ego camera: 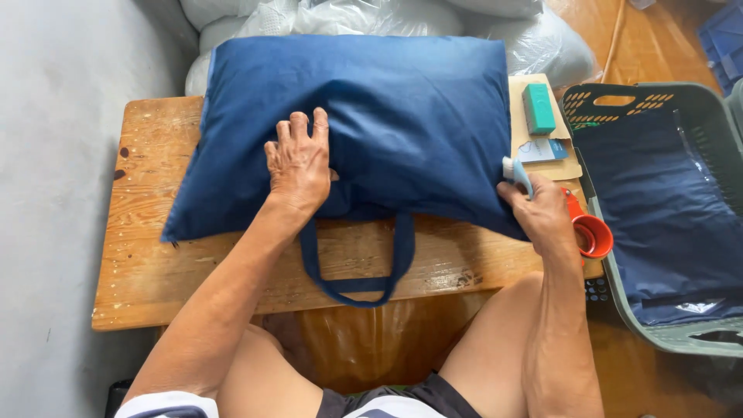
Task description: The person wipes the surfaces and handles of a blue pillow bag with a blue sponge and then inserts the pillow bag into a black bubble mailer.
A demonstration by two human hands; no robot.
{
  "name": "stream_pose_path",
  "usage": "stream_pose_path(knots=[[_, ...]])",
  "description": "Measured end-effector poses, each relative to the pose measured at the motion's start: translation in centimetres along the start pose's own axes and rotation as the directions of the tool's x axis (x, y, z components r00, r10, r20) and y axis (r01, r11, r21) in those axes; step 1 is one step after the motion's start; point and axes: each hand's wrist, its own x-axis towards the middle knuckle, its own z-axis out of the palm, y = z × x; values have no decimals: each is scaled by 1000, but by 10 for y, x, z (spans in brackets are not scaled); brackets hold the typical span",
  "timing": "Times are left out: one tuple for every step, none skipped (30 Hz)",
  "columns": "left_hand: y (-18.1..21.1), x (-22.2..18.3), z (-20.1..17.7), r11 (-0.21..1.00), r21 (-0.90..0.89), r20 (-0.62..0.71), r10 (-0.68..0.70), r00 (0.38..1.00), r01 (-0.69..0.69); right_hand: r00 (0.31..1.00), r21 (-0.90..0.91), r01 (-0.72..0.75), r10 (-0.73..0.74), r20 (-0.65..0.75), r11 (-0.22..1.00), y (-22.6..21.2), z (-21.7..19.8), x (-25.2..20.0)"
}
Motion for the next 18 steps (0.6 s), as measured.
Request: stream_pose_path(knots=[[-7,4,3,1000,2,-2,-1,1000,1,1000,2,2,-2,0,1000,1,1,-12],[-14,8,7,999,-19,-14,-34,999,33,990,122,9,-26,141,992,3,2,-25],[-20,12,10,997,-40,-26,-66,997,65,959,241,-1,-68,275,971,5,4,-37],[-25,11,8,997,-39,-24,-63,998,62,960,242,-4,-65,274,970,-14,6,-55],[-31,11,5,991,-49,-53,-125,991,123,886,201,-46,-53,460,979,-33,9,-72],[-36,10,2,982,-59,-81,-186,979,182,778,153,-79,-35,628,985,-51,12,-89],[-41,9,7,982,-56,-79,-182,980,178,778,156,-83,-34,627,984,-52,26,-95],[-48,9,10,966,-123,-109,-239,965,226,698,101,-30,-52,714,994,-55,41,-100],[-55,10,13,944,-191,-134,-297,946,269,608,52,31,-60,792,998,-57,57,-104],[-64,11,22,945,-183,-136,-296,945,270,605,60,30,-66,793,998,-52,70,-108],[-73,12,32,945,-214,-165,-285,944,248,605,31,11,-31,796,999,-48,84,-111],[-83,12,43,942,-246,-192,-279,941,229,600,-2,-7,6,800,1000,-43,98,-115],[-80,7,38,942,-239,-191,-283,940,235,594,2,-6,2,805,1000,-49,107,-121],[-77,2,34,941,-244,-176,-282,943,236,647,35,-41,0,762,999,-55,115,-128],[-74,-3,30,939,-249,-162,-281,946,236,698,71,-75,1,717,995,-61,123,-134],[-68,-11,26,938,-247,-160,-287,944,244,692,70,-74,0,722,995,-49,141,-137],[-61,-18,21,927,-276,-105,-292,951,255,712,116,-19,-68,699,993,-36,159,-140],[-55,-26,17,916,-302,-48,-292,955,264,729,162,34,-135,671,986,-24,177,-144]])
